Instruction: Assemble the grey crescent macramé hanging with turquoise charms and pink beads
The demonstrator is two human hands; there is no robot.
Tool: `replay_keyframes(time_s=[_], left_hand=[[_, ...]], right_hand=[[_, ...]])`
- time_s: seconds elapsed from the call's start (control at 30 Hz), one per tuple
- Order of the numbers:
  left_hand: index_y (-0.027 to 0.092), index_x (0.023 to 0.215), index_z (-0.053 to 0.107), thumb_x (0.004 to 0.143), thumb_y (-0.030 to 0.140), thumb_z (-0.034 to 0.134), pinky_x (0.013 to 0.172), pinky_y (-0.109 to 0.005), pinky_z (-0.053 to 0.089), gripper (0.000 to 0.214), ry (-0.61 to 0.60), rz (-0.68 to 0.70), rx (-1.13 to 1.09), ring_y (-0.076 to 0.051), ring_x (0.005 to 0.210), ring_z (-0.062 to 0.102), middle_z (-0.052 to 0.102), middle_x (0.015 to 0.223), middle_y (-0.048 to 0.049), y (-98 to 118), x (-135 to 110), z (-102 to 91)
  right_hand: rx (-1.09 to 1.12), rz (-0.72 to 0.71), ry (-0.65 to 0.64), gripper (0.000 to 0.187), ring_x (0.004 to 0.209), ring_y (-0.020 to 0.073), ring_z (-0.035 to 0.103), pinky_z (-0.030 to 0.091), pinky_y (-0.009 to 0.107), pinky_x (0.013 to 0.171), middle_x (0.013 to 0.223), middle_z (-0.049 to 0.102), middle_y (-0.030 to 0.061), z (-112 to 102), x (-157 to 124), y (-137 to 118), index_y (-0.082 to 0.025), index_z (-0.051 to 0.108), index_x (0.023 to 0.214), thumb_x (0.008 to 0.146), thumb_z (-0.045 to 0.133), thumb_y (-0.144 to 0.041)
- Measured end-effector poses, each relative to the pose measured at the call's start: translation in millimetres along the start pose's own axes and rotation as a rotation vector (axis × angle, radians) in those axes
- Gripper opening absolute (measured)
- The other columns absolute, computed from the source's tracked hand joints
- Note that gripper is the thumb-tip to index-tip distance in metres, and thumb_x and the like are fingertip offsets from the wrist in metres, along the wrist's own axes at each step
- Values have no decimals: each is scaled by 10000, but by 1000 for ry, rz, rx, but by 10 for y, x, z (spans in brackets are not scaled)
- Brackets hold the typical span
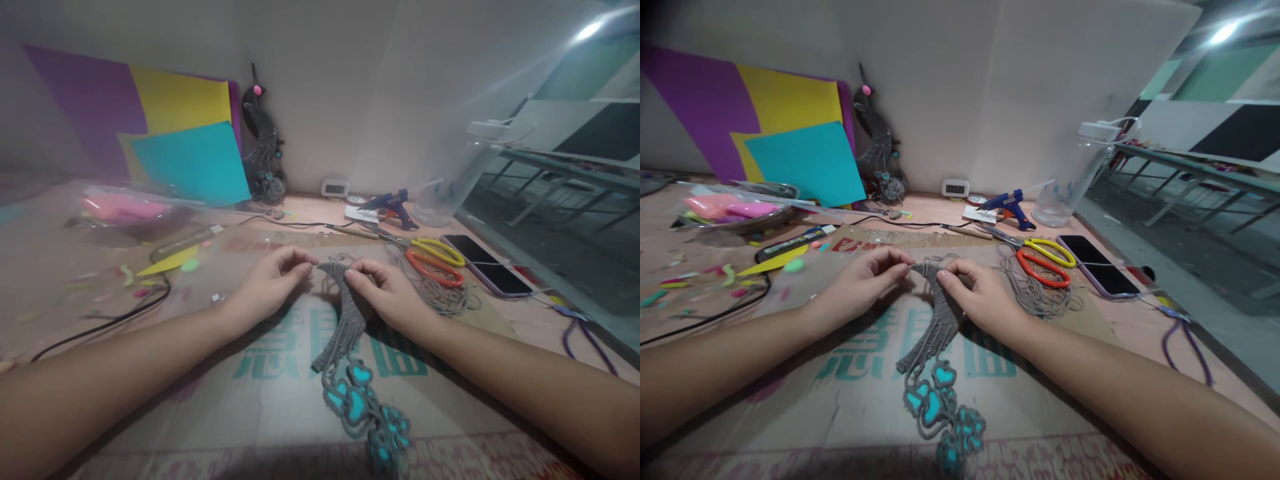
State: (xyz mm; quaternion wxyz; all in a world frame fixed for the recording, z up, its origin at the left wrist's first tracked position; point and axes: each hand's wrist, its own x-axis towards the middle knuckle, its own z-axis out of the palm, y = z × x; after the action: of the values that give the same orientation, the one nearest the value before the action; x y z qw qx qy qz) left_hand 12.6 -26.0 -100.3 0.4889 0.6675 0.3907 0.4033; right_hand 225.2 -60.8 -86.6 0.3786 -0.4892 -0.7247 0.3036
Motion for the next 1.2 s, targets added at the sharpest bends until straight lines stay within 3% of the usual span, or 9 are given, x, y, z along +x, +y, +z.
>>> replay_keyframes(time_s=[0.17,0.33,0.47,0.67,0.73,0.83,0.93,1.2], left_hand=[[166,973,596,903,309,531,527,-212,385,172,-24,-29,-118,-104,571,554,608,672,20,-6,0,5],[151,883,651,880,406,600,592,-239,447,261,-2,-9,6,-152,690,631,682,766,-36,-4,-2,-1],[165,842,670,905,491,557,692,-263,483,351,3,47,65,-172,779,651,703,819,-41,-4,-9,-13],[170,782,632,882,406,588,687,-272,450,260,-63,79,166,-157,717,596,661,742,-18,93,-49,0],[174,752,595,885,397,572,679,-272,439,261,-55,77,187,-152,704,576,636,720,-11,110,-58,0],[180,740,564,887,390,553,673,-274,429,257,-55,67,202,-152,698,560,612,708,-4,106,-63,-1],[183,742,575,885,388,553,675,-275,425,250,-58,71,200,-156,698,558,608,705,-3,92,-63,3],[185,773,603,895,398,549,681,-284,436,252,-82,85,215,-170,711,578,633,723,-13,76,-64,-1]], right_hand=[[4,9,-2,267,584,122,487,396,253,563,648,538,-18,-3,-16,13,-195,584,759,903,528,-412],[5,10,-2,273,600,129,504,401,253,570,656,550,-14,-13,-10,-3,-194,580,747,901,531,-414],[-7,-6,0,265,596,128,510,409,256,585,640,543,-21,-20,-7,-22,-197,573,729,902,532,-394],[-27,-46,-16,223,675,148,594,470,272,641,708,622,-4,-2,-1,20,-202,587,766,916,539,-361],[-47,-110,69,141,771,168,637,505,300,711,812,671,16,-9,-1,39,-208,614,885,909,570,-339],[-154,-349,204,121,946,200,650,508,376,871,961,691,48,-46,-13,38,-225,641,1009,910,594,-277],[-329,-549,192,130,1038,215,630,479,418,943,1058,678,69,-83,-41,10,-241,693,981,931,574,-229],[-468,-562,130,198,1094,223,600,465,438,968,1146,659,80,-72,-63,-5,-253,702,1065,949,549,-208]])
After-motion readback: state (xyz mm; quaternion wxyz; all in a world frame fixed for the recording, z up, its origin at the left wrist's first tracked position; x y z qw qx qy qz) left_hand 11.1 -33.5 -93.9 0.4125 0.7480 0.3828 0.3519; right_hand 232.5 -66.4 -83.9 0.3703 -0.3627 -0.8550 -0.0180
